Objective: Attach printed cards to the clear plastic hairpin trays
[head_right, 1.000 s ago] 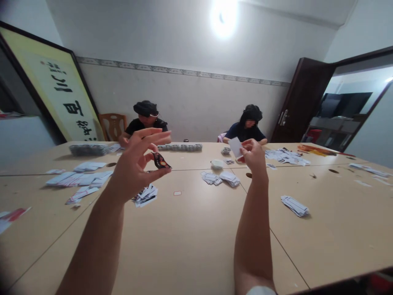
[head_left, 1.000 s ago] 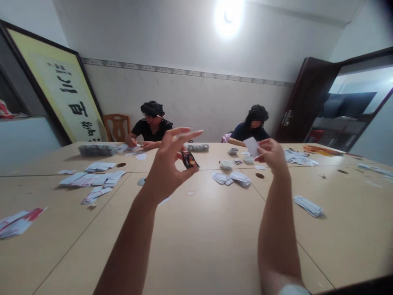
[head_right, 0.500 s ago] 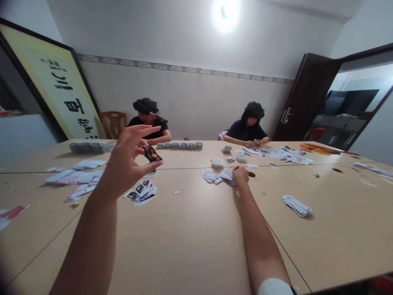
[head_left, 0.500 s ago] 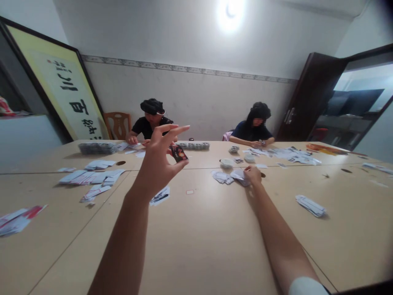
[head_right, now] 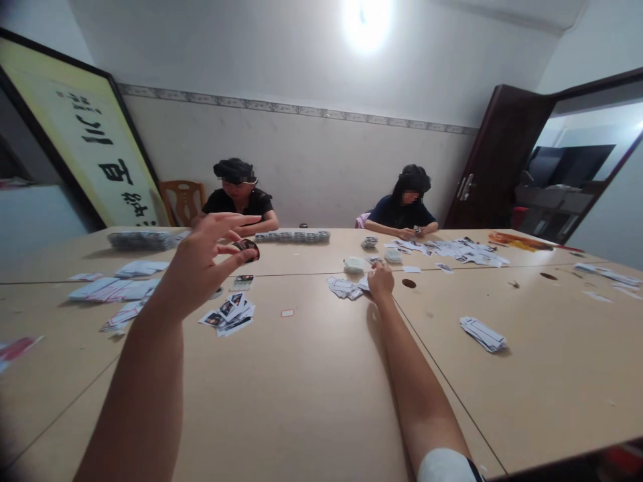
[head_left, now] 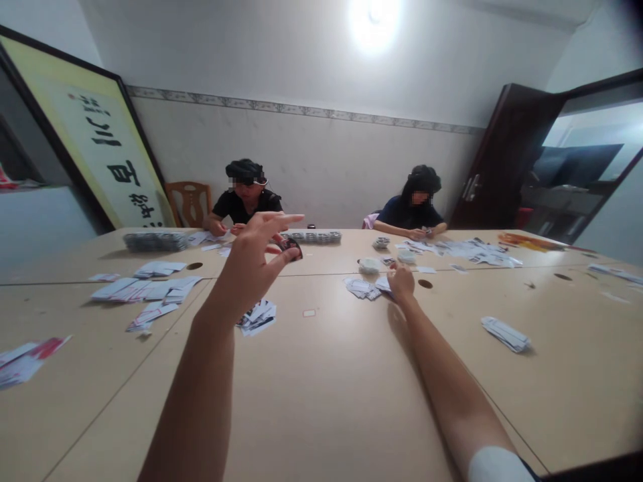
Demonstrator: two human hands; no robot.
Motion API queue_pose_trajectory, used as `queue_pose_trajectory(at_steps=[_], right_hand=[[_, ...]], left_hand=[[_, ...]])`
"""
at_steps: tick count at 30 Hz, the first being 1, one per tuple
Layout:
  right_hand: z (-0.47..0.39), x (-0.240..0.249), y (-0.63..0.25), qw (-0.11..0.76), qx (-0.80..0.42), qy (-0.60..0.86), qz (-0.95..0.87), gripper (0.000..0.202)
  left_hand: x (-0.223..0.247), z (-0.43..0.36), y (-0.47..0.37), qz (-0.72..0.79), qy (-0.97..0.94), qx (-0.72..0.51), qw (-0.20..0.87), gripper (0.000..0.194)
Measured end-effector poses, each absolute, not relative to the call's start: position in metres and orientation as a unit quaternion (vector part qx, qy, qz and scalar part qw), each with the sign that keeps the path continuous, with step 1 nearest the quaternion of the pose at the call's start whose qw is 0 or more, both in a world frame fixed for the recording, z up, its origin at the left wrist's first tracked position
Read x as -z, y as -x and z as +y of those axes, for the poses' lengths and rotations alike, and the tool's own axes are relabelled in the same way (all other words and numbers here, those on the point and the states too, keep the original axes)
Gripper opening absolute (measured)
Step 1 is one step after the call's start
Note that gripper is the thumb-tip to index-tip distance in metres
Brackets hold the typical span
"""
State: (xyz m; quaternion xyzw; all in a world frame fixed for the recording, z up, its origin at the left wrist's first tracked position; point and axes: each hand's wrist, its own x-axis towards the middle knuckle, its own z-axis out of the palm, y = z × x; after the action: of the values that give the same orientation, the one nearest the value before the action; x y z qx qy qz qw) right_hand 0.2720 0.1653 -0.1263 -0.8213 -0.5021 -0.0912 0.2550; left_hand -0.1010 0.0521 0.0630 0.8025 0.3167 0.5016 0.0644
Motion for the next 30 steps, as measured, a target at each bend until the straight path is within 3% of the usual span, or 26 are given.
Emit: queue_pose_trajectory(at_steps=[9,19,30], right_hand=[[0.216,0.124,-0.251,0.156,0.118,0.789,-0.582,0.036],[0.222,0.14,-0.261,0.06,0.147,0.802,-0.576,0.036],[0.21,0.111,-0.244,0.105,0.193,0.718,-0.66,0.036]], left_hand=[[-0.065,0.055,0.126,0.323,-0.737,-0.593,0.01,0.06],[-0.064,0.064,0.136,0.35,-0.719,-0.6,0.011,0.061],[-0.063,0.068,0.143,0.384,-0.722,-0.573,0.057,0.065]])
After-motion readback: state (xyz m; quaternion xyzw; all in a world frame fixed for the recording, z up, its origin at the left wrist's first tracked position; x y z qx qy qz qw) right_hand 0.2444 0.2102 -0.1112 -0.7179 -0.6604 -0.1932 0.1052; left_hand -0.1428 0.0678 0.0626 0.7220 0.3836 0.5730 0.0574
